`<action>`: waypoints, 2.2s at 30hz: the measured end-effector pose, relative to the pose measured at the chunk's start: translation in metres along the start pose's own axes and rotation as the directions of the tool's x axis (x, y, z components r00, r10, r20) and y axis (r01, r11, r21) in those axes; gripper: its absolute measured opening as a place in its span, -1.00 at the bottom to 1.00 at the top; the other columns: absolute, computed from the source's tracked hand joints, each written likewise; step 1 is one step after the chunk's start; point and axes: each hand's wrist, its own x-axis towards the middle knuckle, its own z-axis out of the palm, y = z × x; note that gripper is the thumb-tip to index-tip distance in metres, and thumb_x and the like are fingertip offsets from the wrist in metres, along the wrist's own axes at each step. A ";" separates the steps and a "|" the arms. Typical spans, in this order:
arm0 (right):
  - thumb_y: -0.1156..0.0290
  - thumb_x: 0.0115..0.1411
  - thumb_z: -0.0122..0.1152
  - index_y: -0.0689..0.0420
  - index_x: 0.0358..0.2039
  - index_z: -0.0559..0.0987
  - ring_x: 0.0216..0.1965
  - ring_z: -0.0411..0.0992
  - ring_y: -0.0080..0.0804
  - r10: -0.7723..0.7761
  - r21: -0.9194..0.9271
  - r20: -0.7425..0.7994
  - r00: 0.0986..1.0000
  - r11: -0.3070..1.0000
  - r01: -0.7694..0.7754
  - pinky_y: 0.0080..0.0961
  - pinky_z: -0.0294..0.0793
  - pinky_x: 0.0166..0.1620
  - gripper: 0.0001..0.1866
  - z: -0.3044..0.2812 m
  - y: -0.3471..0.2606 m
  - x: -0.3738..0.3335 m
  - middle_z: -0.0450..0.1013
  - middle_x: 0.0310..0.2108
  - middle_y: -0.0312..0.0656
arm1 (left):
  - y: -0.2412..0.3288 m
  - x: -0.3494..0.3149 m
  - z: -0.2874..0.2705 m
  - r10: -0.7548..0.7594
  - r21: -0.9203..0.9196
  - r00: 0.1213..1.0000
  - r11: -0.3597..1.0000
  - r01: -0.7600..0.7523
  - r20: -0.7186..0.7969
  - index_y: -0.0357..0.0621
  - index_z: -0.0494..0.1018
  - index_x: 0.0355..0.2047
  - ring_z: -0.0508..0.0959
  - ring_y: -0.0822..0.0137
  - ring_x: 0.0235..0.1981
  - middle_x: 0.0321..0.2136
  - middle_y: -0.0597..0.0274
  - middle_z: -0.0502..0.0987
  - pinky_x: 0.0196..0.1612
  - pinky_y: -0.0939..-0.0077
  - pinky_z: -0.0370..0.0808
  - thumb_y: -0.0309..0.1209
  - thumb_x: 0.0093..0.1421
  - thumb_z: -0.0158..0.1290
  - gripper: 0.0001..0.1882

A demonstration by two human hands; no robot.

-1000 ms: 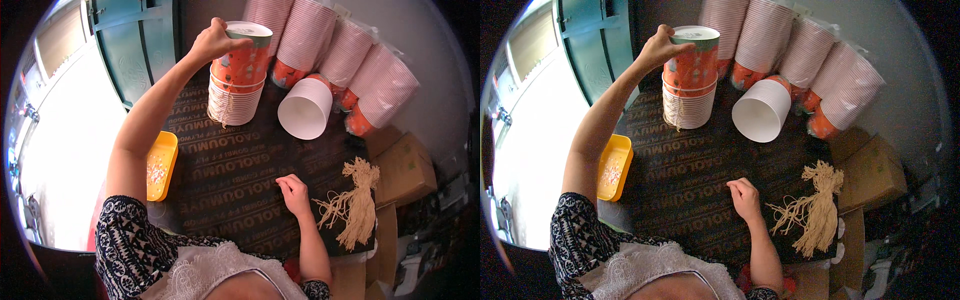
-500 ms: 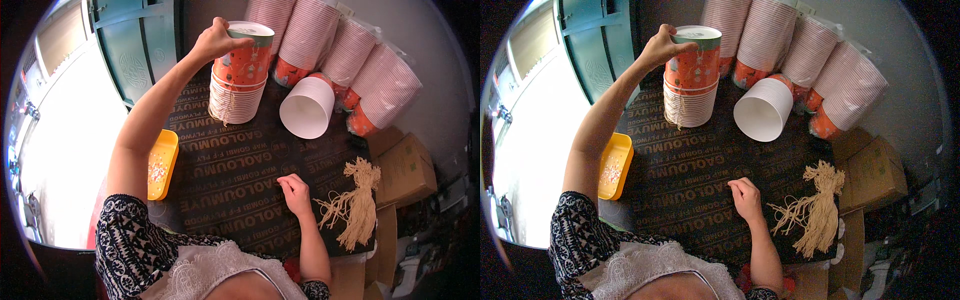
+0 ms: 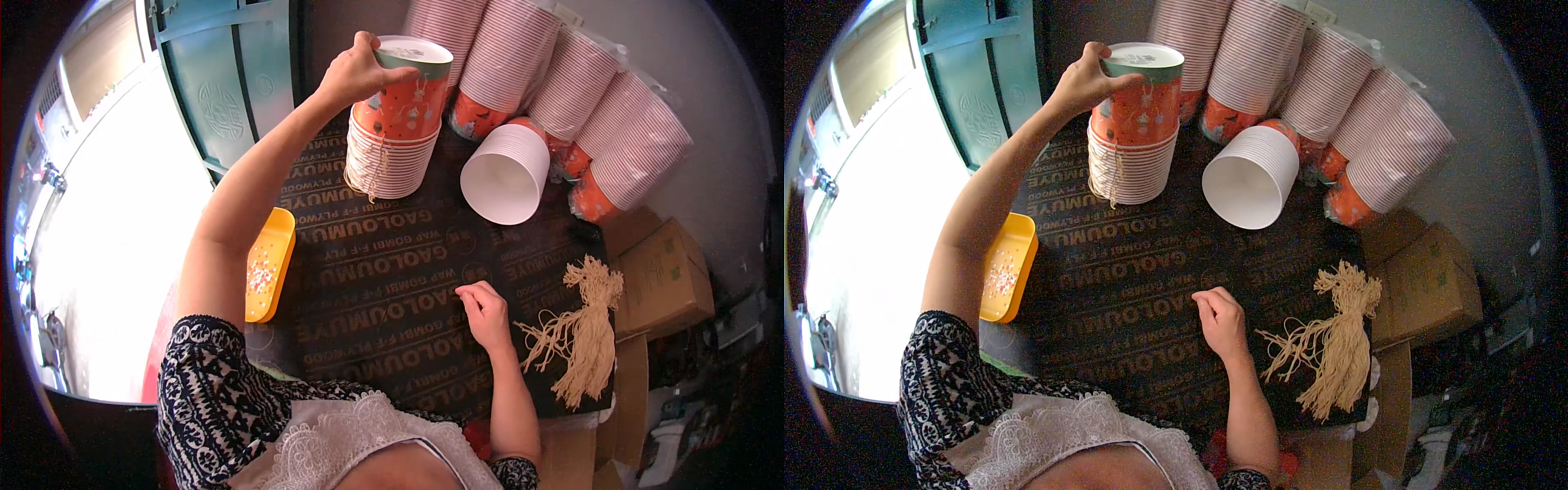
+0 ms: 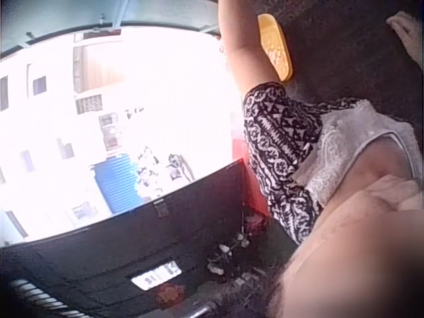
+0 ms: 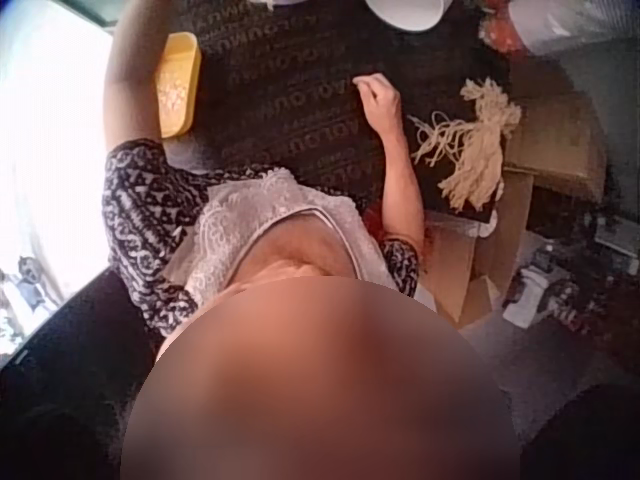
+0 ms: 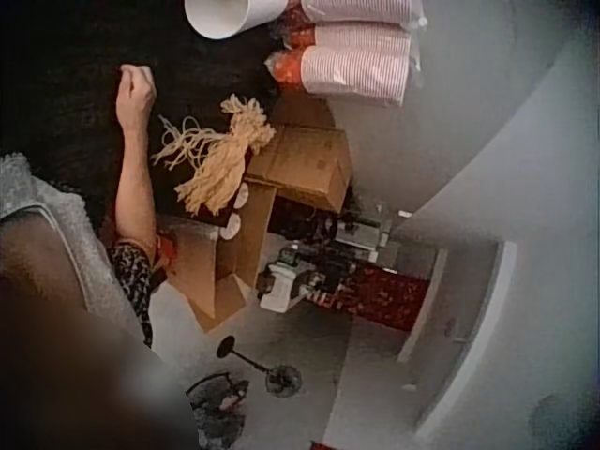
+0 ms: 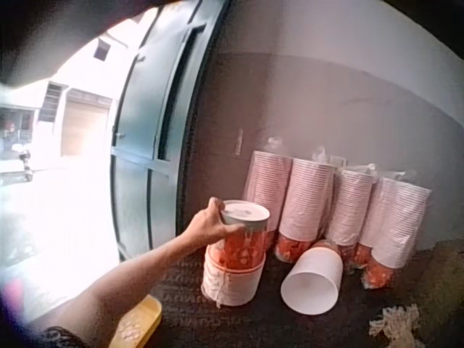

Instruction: The person threads string handles through pre-punched holes in decorative paper tubs and stacks the completed items.

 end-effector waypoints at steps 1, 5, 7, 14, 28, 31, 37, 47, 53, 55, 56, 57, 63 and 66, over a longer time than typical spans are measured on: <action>0.52 0.18 0.06 0.26 -0.32 0.56 -0.37 0.48 -0.26 -0.004 0.002 0.001 1.000 1.000 0.004 -0.44 0.45 -0.31 -0.87 0.000 0.001 0.000 0.47 -0.38 -0.13 | -0.001 -0.001 0.000 0.000 -0.010 1.000 1.000 0.000 -0.001 -0.50 0.27 -0.11 0.60 -0.04 -0.26 -0.34 -0.27 0.54 -0.17 0.31 0.53 0.30 -0.21 0.22 0.03; 0.57 0.19 0.05 0.30 -0.32 0.56 -0.38 0.46 -0.42 -0.006 0.001 -0.002 1.000 1.000 0.006 -0.57 0.43 -0.32 -0.87 0.002 0.000 0.000 0.47 -0.39 -0.16 | 0.001 -0.002 0.000 -0.004 0.020 1.000 1.000 0.004 0.011 -0.49 0.26 -0.09 0.60 -0.03 -0.26 -0.34 -0.27 0.54 -0.17 0.33 0.53 0.30 -0.19 0.21 0.03; 0.57 0.19 0.05 0.30 -0.32 0.56 -0.38 0.47 -0.41 -0.010 0.000 -0.007 1.000 1.000 0.010 -0.56 0.43 -0.33 -0.87 0.002 0.003 0.000 0.47 -0.39 -0.16 | 0.004 -0.003 0.000 -0.020 0.013 1.000 1.000 0.019 0.017 -0.50 0.26 -0.09 0.60 -0.01 -0.25 -0.35 -0.26 0.54 -0.16 0.32 0.53 0.30 -0.19 0.21 0.03; 0.51 0.18 0.07 0.25 -0.32 0.57 -0.35 0.48 -0.24 -0.005 -0.009 -0.011 1.000 1.000 0.005 -0.43 0.45 -0.28 -0.86 0.003 0.002 -0.001 0.47 -0.38 -0.11 | -0.001 0.014 -0.007 0.020 0.122 0.996 0.992 -0.031 0.087 -0.51 0.29 -0.06 0.53 -0.19 -0.14 -0.19 -0.38 0.46 -0.14 0.08 0.49 0.42 -0.30 0.17 0.16; 0.48 0.20 0.08 0.25 -0.32 0.58 -0.35 0.48 -0.23 0.025 -0.008 0.013 1.000 1.000 -0.025 -0.41 0.46 -0.29 -0.85 -0.001 -0.003 -0.002 0.47 -0.38 -0.11 | 0.055 0.085 0.034 -0.035 0.289 0.737 0.932 -0.221 0.675 0.21 0.09 0.28 -0.12 -0.12 0.33 0.30 0.12 0.03 0.26 -0.25 -0.16 0.48 0.05 -0.41 -0.07; 0.49 0.21 0.07 0.26 -0.32 0.57 -0.35 0.47 -0.23 0.010 0.001 0.015 1.000 1.000 -0.010 -0.39 0.46 -0.29 -0.86 -0.001 -0.001 -0.001 0.47 -0.39 -0.10 | 0.056 0.080 0.031 -0.029 0.226 0.717 0.957 -0.182 0.697 0.08 0.04 0.30 0.02 0.11 0.33 0.31 0.09 0.01 0.33 0.17 -0.02 0.42 0.10 -0.44 -0.08; 0.49 0.19 0.08 0.26 -0.33 0.57 -0.35 0.47 -0.21 -0.023 -0.013 0.012 1.000 1.000 0.023 -0.40 0.45 -0.30 -0.86 -0.001 -0.002 0.000 0.46 -0.41 -0.10 | 0.046 0.082 0.047 0.050 0.286 0.746 0.905 -0.316 0.664 0.23 0.15 0.26 0.04 0.09 0.32 0.30 0.26 0.07 0.32 0.04 -0.05 0.34 0.16 -0.47 -0.21; 0.54 0.13 0.13 0.26 -0.38 0.56 -0.40 0.47 -0.19 -0.117 -0.024 -0.084 0.990 0.993 0.115 -0.43 0.44 -0.32 -0.91 0.001 0.008 -0.005 0.45 -0.43 -0.09 | 0.071 0.062 0.030 0.186 0.389 0.853 0.829 -0.403 0.487 0.02 0.37 0.04 0.35 0.00 0.10 0.02 -0.03 0.40 0.09 0.06 0.28 -0.15 0.26 -0.20 -0.60; 0.44 0.18 0.08 0.20 -0.35 0.57 -0.34 0.46 -0.15 -0.082 -0.015 -0.034 0.996 0.997 0.081 -0.34 0.45 -0.27 -0.86 0.002 0.016 -0.006 0.45 -0.40 -0.11 | 0.124 -0.012 0.054 0.715 0.229 0.698 0.675 -0.702 0.034 -0.18 0.37 -0.52 0.43 0.11 -0.33 -0.48 0.11 0.38 -0.26 0.26 0.43 -0.43 0.03 0.00 -0.90; 0.46 0.16 0.09 0.21 -0.34 0.57 -0.34 0.46 -0.14 -0.079 0.026 -0.080 0.994 0.996 0.081 -0.34 0.45 -0.27 -0.87 0.000 0.013 -0.004 0.46 -0.39 -0.10 | 0.136 -0.043 0.079 0.584 0.075 0.807 0.804 -0.590 0.088 -0.18 0.35 -0.41 0.54 0.03 -0.48 -0.55 0.00 0.47 -0.43 0.18 0.49 -0.38 0.13 -0.04 -0.88; 0.48 0.15 0.10 0.21 -0.34 0.57 -0.34 0.46 -0.13 -0.071 0.066 -0.125 0.990 0.995 0.080 -0.35 0.46 -0.27 -0.88 -0.001 0.012 -0.003 0.46 -0.38 -0.08 | 0.143 -0.057 0.092 0.359 0.106 0.905 0.915 -0.390 0.229 -0.18 0.34 -0.33 0.56 -0.05 -0.43 -0.52 -0.09 0.52 -0.37 0.10 0.50 -0.38 0.14 -0.06 -0.85; 0.50 0.13 0.12 0.22 -0.34 0.56 -0.34 0.47 -0.13 -0.047 0.096 -0.187 0.981 0.993 0.066 -0.35 0.46 -0.26 -0.89 0.000 0.010 0.000 0.46 -0.38 -0.06 | 0.133 -0.067 0.107 0.247 0.077 0.940 0.959 -0.271 0.237 -0.23 0.32 -0.30 0.56 -0.10 -0.41 -0.52 -0.13 0.52 -0.34 0.05 0.49 -0.38 0.11 -0.06 -0.81; 0.52 0.09 0.16 0.23 -0.36 0.47 -0.38 0.45 -0.19 0.056 0.058 -0.441 0.896 0.998 -0.034 -0.33 0.44 -0.29 -0.89 -0.027 0.028 0.036 0.44 -0.41 -0.07 | 0.088 -0.108 0.175 -0.157 -0.034 0.951 0.985 0.172 0.266 -0.39 0.27 -0.30 0.51 -0.20 -0.24 -0.28 -0.30 0.47 -0.20 -0.01 0.46 -0.42 -0.03 0.06 -0.66; 0.53 0.09 0.18 0.23 -0.30 0.42 -0.38 0.42 -0.21 -0.003 -0.050 -0.491 0.871 0.998 -0.024 -0.32 0.43 -0.28 -0.83 -0.046 0.052 0.054 0.39 -0.37 -0.09 | 0.097 -0.118 0.194 -0.262 -0.222 0.961 0.936 0.274 0.086 -0.29 0.31 -0.31 0.48 -0.12 -0.29 -0.33 -0.13 0.43 -0.22 0.10 0.44 -0.36 -0.01 0.12 -0.68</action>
